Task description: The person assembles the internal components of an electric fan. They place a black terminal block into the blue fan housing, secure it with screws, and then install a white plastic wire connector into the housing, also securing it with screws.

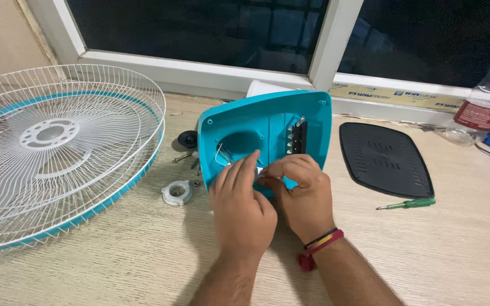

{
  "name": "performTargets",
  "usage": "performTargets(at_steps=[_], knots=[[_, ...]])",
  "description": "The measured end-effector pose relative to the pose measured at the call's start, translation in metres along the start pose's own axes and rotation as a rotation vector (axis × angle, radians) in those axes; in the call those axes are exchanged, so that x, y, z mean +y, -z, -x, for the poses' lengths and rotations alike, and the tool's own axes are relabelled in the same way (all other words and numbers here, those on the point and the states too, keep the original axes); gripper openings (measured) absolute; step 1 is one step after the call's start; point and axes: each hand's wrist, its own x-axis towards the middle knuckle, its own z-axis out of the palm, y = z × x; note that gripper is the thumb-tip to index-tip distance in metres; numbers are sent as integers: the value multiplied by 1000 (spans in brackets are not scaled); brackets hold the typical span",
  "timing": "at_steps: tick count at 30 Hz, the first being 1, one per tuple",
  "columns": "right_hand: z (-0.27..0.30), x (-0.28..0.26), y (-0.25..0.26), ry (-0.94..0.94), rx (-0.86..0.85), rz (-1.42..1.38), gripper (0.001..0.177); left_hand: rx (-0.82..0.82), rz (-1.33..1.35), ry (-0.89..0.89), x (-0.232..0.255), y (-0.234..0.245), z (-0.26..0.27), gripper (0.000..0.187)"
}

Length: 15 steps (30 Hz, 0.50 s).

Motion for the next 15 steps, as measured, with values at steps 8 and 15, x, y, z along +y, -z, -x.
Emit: performTargets(at_steps=[8,15], knots=[[-5,7,-2,-72,-1,10,13,-82,-64,105,-1,-4,1,55],[-7,9,-3,-51,-8,35,12,-97,-21,178,-2,-5,-1,52]])
